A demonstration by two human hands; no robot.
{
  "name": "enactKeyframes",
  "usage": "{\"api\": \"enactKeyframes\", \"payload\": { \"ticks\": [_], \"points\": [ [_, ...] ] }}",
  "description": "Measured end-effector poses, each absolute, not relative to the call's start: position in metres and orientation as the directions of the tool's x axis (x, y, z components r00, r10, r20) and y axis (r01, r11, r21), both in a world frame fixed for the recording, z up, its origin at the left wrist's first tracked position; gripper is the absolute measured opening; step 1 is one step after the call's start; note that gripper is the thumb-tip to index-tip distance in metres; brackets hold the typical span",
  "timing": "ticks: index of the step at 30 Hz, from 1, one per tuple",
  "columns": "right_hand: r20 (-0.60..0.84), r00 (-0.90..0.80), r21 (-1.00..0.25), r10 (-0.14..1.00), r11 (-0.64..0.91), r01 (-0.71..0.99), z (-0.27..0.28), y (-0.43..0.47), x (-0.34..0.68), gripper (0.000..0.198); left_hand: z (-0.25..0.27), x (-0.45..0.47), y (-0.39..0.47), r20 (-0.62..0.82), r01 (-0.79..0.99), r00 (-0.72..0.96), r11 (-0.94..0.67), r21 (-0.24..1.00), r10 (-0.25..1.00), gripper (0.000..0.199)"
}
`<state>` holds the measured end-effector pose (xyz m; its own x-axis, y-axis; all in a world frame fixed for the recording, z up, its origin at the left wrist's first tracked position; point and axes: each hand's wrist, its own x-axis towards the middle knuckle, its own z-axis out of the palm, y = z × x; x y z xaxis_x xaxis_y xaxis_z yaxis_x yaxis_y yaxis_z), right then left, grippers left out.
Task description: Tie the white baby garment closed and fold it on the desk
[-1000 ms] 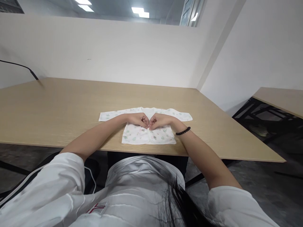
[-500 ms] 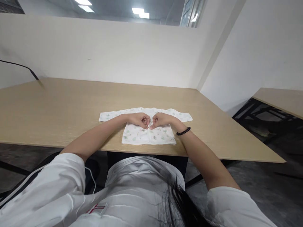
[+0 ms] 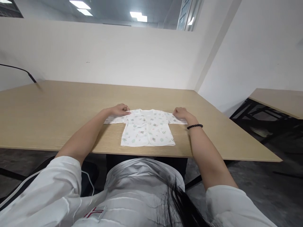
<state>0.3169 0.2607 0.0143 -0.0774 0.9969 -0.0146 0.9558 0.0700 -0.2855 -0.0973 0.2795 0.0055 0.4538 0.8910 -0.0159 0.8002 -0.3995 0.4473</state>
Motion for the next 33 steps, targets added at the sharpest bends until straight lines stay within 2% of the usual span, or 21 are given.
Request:
{"api": "enactKeyframes", "payload": {
  "ticks": [3,7,11,13,15,17,19,20,22,23,25,26,28,30,32,33],
  "points": [
    [-0.034,-0.145,-0.354,0.989,0.124,0.927,0.021,0.260,0.324,0.003,0.009,-0.104,0.281,-0.065,0.723,0.547,-0.433,0.538,0.834,0.042],
    [-0.020,-0.205,-0.458,0.978,0.174,0.872,0.033,0.257,0.334,0.013,0.017,-0.110,0.279,-0.076,0.702,0.514,-0.369,0.609,0.854,0.039],
    [-0.110,-0.350,-0.599,0.930,0.219,0.770,0.041,0.251,0.350,0.021,0.029,-0.126,0.274,-0.198,0.662,0.645,-0.410,0.628,0.738,0.041],
    [-0.178,-0.390,-0.591,0.903,0.219,0.776,0.041,0.250,0.355,0.016,0.031,-0.136,0.274,-0.282,0.683,0.659,-0.398,0.613,0.697,0.037],
    [-0.177,-0.366,-0.543,0.914,0.219,0.810,0.038,0.251,0.356,0.011,0.029,-0.142,0.277,-0.317,0.724,0.619,-0.365,0.586,0.718,0.028],
    [-0.037,-0.318,-0.525,0.947,0.252,0.813,0.036,0.254,0.353,0.014,0.025,-0.143,0.283,-0.191,0.729,0.551,-0.358,0.584,0.812,0.018],
    [0.262,-0.252,-0.539,0.931,0.358,0.762,0.036,0.258,0.348,0.021,0.023,-0.139,0.290,0.145,0.676,0.411,-0.408,0.613,0.900,0.012],
    [0.415,-0.210,-0.536,0.885,0.424,0.730,0.038,0.260,0.346,0.025,0.024,-0.136,0.292,0.344,0.641,0.298,-0.453,0.620,0.891,0.012],
    [0.643,-0.122,-0.500,0.756,0.534,0.682,0.043,0.263,0.342,0.029,0.028,-0.131,0.295,0.662,0.612,0.036,-0.540,0.577,0.749,0.018],
    [0.708,-0.087,-0.480,0.701,0.568,0.669,0.047,0.264,0.342,0.028,0.032,-0.130,0.296,0.757,0.626,-0.059,-0.567,0.536,0.651,0.020],
    [0.764,-0.048,-0.467,0.644,0.602,0.648,0.053,0.263,0.343,0.025,0.039,-0.129,0.294,0.847,0.674,-0.121,-0.583,0.453,0.517,0.023],
    [0.767,-0.038,-0.474,0.640,0.606,0.639,0.055,0.262,0.345,0.023,0.042,-0.130,0.293,0.860,0.690,-0.101,-0.587,0.422,0.500,0.023],
    [0.698,-0.049,-0.521,0.714,0.554,0.649,0.058,0.258,0.349,0.021,0.046,-0.132,0.289,0.827,0.697,0.002,-0.594,0.402,0.562,0.023],
    [0.519,-0.122,-0.567,0.846,0.448,0.691,0.057,0.254,0.355,0.018,0.047,-0.133,0.284,0.664,0.689,0.179,-0.574,0.443,0.726,0.021],
    [0.256,-0.254,-0.579,0.933,0.358,0.732,0.056,0.250,0.359,0.013,0.046,-0.132,0.278,0.319,0.689,0.397,-0.509,0.515,0.861,0.017],
    [0.112,-0.323,-0.587,0.940,0.325,0.742,0.055,0.248,0.361,0.010,0.046,-0.131,0.274,0.102,0.697,0.494,-0.463,0.547,0.864,0.014]
  ]
}}
